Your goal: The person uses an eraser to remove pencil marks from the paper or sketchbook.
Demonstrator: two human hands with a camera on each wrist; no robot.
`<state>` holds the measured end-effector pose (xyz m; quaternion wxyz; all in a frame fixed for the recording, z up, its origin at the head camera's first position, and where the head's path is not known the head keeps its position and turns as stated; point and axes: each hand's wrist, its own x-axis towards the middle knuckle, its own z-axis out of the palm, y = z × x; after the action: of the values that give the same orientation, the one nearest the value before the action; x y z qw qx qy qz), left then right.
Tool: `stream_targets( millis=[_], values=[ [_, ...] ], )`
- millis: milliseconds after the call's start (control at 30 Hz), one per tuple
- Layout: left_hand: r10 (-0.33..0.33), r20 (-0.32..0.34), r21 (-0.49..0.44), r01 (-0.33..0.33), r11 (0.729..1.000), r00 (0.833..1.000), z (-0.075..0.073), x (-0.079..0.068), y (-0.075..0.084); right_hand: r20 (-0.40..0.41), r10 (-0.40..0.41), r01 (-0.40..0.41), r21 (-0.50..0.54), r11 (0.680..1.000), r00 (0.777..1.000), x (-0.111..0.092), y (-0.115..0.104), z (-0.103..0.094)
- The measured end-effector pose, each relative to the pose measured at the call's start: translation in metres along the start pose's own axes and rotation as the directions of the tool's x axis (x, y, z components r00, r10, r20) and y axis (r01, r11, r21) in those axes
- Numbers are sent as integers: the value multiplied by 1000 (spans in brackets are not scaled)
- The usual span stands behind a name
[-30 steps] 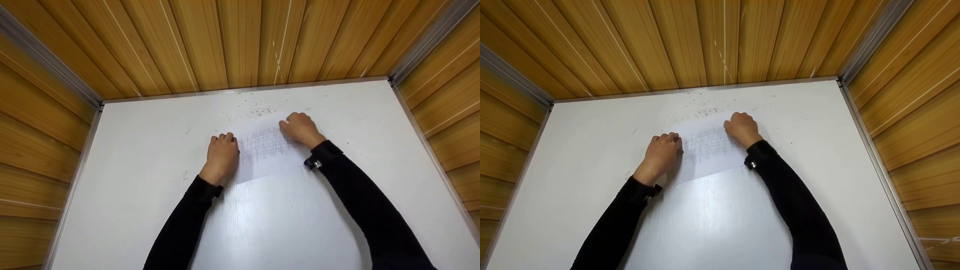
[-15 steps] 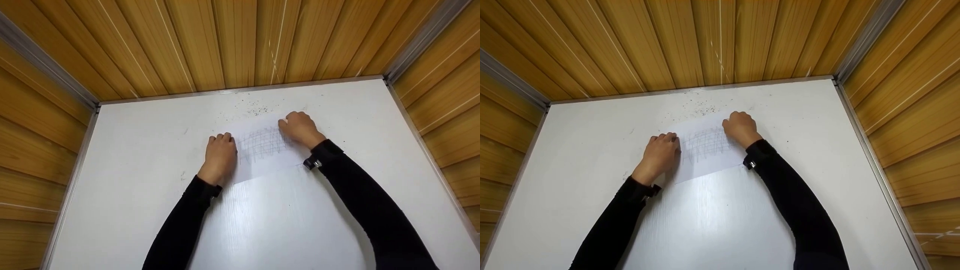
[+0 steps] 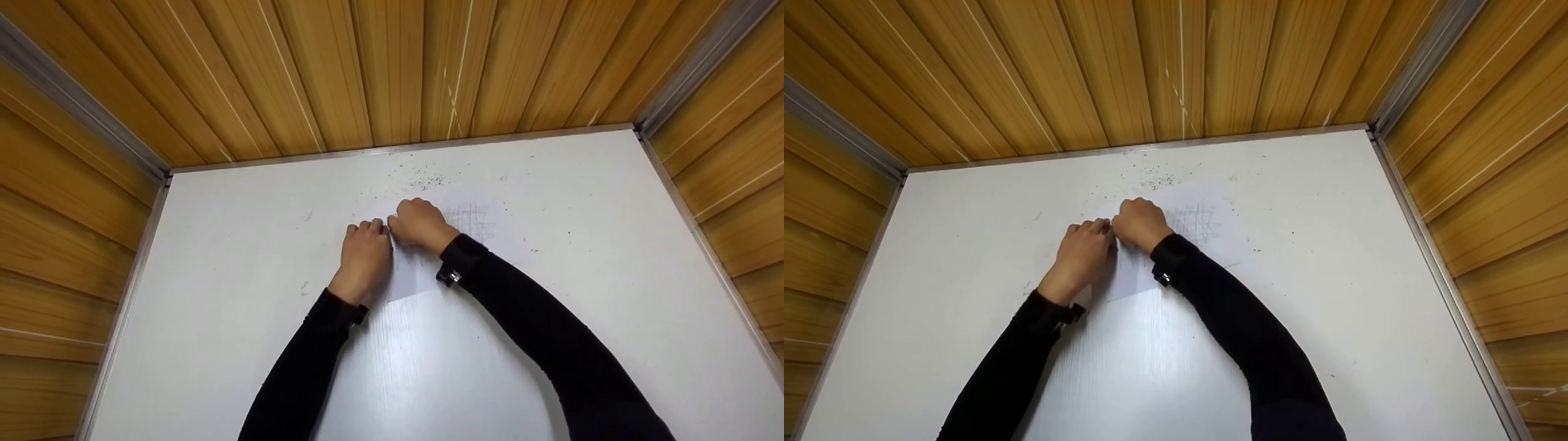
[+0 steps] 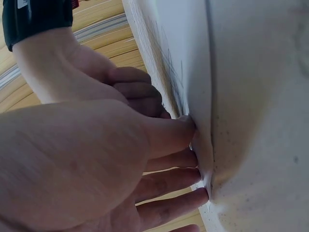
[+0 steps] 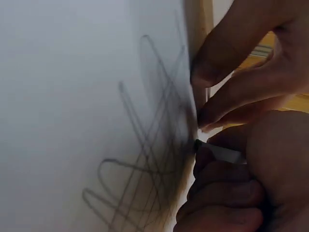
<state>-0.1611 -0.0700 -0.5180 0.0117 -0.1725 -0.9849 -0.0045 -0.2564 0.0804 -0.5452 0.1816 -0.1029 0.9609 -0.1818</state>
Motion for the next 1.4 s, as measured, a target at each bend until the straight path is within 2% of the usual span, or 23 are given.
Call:
stream_targets(
  millis=[67,200,367,533,633,733,900,1000,1167,1300,1400],
  values=[
    [3,-17,9,-3,1000,1000,0,0,1,-6,16,-16,5,1000,1000,-5,3,-4],
    [-7,-19,31,8,999,1000,0,0,2,-37,50,-48,43,998,998,-30,16,-24],
    [-15,30,28,15,1000,999,-2,-1,4,-51,145,-138,134,981,988,-49,69,-47],
    [-23,58,10,23,1000,998,-2,-1,3,-54,233,-224,137,965,971,-67,119,-67],
    [-29,55,6,29,1000,998,-1,-1,2,-67,231,-222,126,967,971,-71,132,-73],
    [-32,43,9,32,999,999,0,1,2,-71,219,-210,116,971,973,-71,135,-75],
    [-18,27,22,18,1000,999,3,2,4,-66,229,-220,127,967,971,-67,126,-73],
    [-16,16,32,15,999,1000,4,2,3,-59,213,-202,154,967,975,-63,109,-67],
    [-17,-15,20,18,1000,1000,3,1,3,-36,130,-123,158,980,991,-51,58,-52],
    [-6,-19,19,6,1000,1000,3,1,3,-17,57,-55,93,994,998,-43,15,-36],
    [6,-47,17,-5,1000,999,4,0,3,-6,13,-13,46,999,1000,-38,-9,-25]
  ],
)
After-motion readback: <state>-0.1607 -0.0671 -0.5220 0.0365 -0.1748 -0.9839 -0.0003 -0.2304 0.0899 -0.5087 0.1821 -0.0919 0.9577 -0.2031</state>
